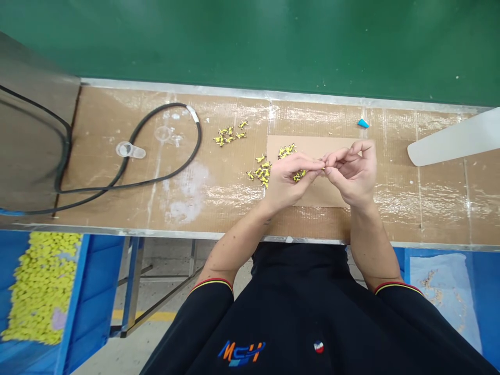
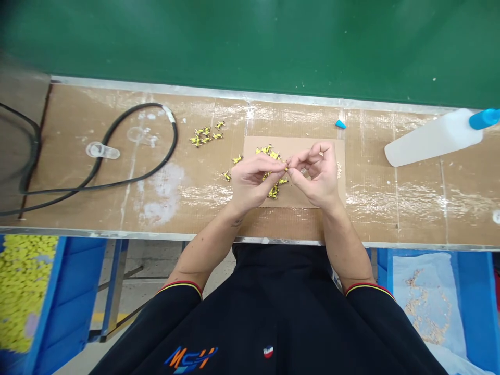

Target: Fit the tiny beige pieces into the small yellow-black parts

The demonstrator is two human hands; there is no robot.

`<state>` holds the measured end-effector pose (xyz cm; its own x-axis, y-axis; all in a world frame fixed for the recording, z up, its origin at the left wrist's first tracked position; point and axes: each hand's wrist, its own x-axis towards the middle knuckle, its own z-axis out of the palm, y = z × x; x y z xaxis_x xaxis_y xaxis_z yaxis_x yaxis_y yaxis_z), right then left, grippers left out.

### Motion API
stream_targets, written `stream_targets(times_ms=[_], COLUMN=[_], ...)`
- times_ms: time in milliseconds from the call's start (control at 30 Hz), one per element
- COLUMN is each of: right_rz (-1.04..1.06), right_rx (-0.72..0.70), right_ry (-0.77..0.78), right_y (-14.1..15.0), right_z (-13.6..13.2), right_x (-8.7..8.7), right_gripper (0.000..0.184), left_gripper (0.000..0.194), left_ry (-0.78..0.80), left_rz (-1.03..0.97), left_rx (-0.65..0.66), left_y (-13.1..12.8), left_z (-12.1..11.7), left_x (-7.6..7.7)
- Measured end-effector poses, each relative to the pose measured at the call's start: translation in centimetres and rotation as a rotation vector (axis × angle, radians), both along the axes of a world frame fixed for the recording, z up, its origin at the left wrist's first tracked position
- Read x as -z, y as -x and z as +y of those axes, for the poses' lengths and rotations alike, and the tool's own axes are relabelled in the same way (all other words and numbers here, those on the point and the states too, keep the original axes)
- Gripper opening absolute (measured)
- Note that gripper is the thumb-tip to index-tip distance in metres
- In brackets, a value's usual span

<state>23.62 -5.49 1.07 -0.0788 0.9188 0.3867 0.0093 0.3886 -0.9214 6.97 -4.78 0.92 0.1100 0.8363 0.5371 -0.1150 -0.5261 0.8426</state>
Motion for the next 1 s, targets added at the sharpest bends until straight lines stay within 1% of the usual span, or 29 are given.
stream_targets(times_ms=[167,200,300,367,567,733,900,1000], right_rz=[0.040,0.044,0.047,0.050,0.058,0.050,0.095,0.163], right_rx=[-0.011,-0.013,0.001,0.011,0.044,0.028,0.015,0.015], right_ry=[0.124,0.150,0.211,0.238,0.292,0.295,0.219,0.175], right_y=[-0.3,-0.3,-0.3,-0.1,0.5,0.6,0.6,0.4], right_z=[0.0,0.0,0.0,0.0,0.0,0.0,-0.1,-0.3], right_x=[-0.3,-0.4,-0.7,-0.9,-1.4,-1.2,-1.3,-1.7], right_gripper=[0.057,0.059,0.057,0.056,0.055,0.053,0.046,0.047], left_gripper=[0.013,0.017,0.038,0.043,0.042,0.039,0.034,0.031], left_ry=[-0.142,-0.154,-0.165,-0.181,-0.162,-0.175,-0.173,-0.198], left_rz=[0.124,0.147,0.182,0.207,0.233,0.260,0.226,0.162], left_rx=[-0.051,-0.064,-0.077,-0.073,-0.105,-0.120,-0.094,-0.103], left_y=[0.4,0.5,0.6,0.6,0.4,0.4,0.6,0.7], left_z=[-0.1,-0.1,-0.2,-0.2,-0.3,-0.4,-0.2,-0.1], left_x=[0.0,0.1,0.6,0.9,1.4,1.5,0.7,0.1])
